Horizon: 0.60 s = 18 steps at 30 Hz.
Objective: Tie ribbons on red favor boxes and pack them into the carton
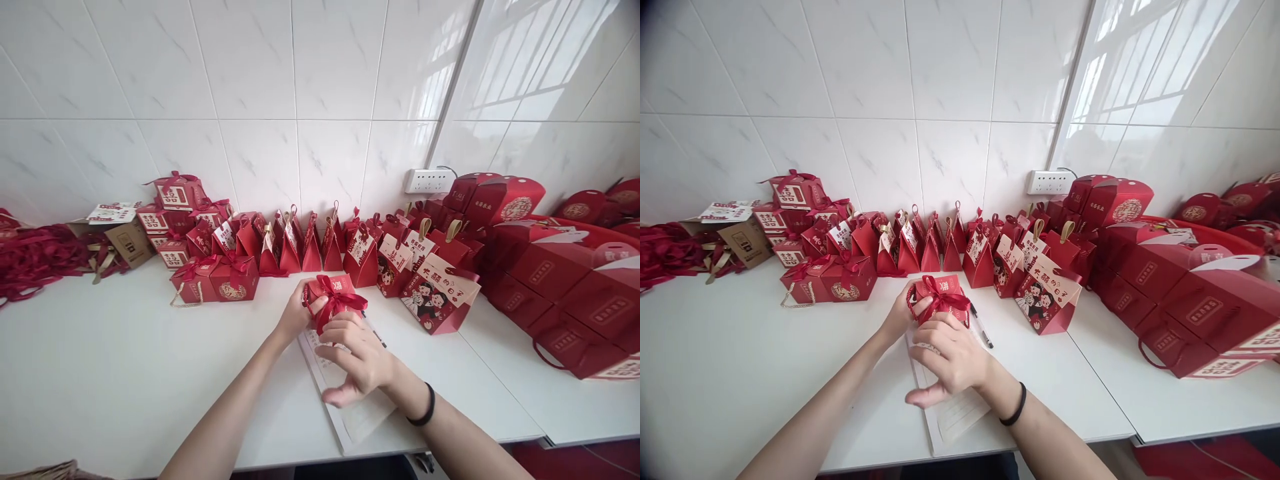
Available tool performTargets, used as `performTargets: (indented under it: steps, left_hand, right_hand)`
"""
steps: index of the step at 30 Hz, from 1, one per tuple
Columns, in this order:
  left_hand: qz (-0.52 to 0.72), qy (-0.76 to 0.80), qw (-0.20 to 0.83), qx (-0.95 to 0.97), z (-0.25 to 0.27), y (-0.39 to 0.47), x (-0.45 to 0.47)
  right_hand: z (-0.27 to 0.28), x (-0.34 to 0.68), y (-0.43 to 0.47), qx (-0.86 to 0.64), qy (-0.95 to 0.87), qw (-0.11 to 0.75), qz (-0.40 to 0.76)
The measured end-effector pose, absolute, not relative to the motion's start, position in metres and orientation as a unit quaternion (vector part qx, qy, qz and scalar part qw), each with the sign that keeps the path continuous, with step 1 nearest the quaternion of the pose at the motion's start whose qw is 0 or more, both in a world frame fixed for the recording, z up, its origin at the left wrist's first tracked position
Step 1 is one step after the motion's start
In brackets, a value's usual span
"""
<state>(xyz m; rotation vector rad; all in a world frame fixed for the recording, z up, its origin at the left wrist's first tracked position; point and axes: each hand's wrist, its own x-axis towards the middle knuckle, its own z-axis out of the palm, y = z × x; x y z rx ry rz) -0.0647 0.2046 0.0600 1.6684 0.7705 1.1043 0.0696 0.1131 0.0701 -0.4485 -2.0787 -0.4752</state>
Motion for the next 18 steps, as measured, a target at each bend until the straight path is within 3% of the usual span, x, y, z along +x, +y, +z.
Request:
performTargets:
  steps: [6, 13, 18]
  left_hand:
    - [0.442, 0.282, 0.493, 0.694, 0.064, 0.21, -0.071]
    - [0.408, 0.236, 0.63, 0.617, 0.072, 0.225, -0.092]
    - [0.613, 0.307, 0.393, 0.613, 0.078, 0.222, -0.095]
  right_hand:
    - [0.069, 0.073, 0.126, -0.326, -0.855, 0.341, -0.217]
    - [0.06, 0.085, 0.131, -0.285, -0.857, 0.405, -0.144]
    - [0.06, 0.09, 0.13, -0.263, -0.862, 0.416, -0.121]
